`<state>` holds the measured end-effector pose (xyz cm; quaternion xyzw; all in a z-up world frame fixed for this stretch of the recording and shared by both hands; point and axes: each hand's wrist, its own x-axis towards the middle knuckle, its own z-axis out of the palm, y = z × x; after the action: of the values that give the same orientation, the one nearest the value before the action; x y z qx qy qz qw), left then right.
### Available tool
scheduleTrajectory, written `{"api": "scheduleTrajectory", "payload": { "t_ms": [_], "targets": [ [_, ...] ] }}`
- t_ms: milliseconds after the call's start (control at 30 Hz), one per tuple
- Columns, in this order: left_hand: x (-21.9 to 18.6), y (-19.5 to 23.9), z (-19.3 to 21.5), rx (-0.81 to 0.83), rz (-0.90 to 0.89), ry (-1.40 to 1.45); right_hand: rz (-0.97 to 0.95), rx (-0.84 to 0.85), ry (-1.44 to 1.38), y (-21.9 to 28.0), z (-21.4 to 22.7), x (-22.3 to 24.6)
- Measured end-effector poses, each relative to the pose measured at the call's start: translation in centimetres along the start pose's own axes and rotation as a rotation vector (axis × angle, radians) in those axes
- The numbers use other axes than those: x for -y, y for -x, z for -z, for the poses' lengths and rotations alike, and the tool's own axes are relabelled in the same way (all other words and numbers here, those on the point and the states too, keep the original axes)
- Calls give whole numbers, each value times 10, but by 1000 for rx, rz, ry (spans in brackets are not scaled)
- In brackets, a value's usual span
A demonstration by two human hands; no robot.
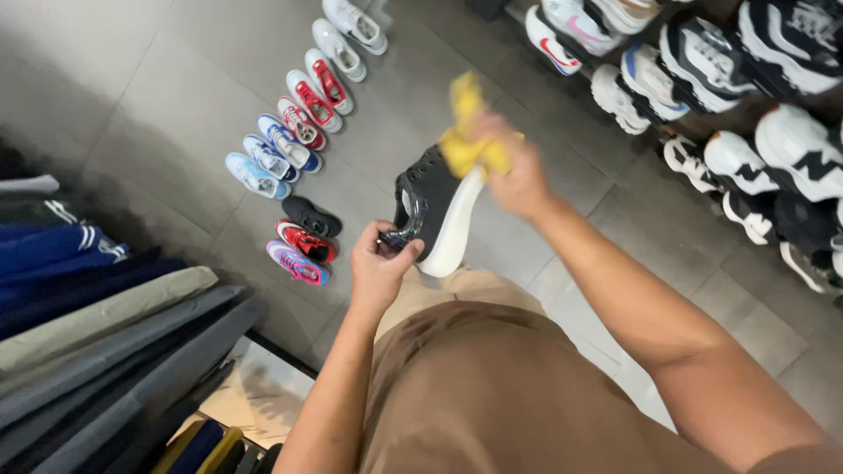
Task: The person picks up several different pairs of shoes one at a time and wipes the exterior and soles with a yellow cloth.
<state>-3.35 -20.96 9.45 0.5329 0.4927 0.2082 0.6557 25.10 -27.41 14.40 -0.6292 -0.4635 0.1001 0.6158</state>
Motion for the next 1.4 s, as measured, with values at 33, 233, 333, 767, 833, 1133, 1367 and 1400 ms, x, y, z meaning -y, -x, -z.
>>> {"api": "scheduleTrajectory", "payload": {
  "t_ms": [33,233,333,767,833,1133,1367,1400],
  "targets": [
    [-13,3,-8,10,18,21,71,158,53,13,-5,15],
    [-57,-14,-13,127,-16,-283,155,332,21,85,11,88],
    [-80,-5,-20,269,-126,-551,263,210,262,89,40,26],
    [-119,-6,-22,349,-1399,-997,-988,-410,-980,101,104,-32],
    [-110,-12,-19,202,-1376,-760,-892,-532,-997,109,104,-35],
    [-29,-36,-47,579,73,629,-739,-371,-1219,117,126,-58],
    [-28,-17,-52,350,3,505,-605,-253,-505,95,125,-35],
    [-31,-15,-55,318,-31,434,-597,-219,-232,93,125,-36]
  ]
}}
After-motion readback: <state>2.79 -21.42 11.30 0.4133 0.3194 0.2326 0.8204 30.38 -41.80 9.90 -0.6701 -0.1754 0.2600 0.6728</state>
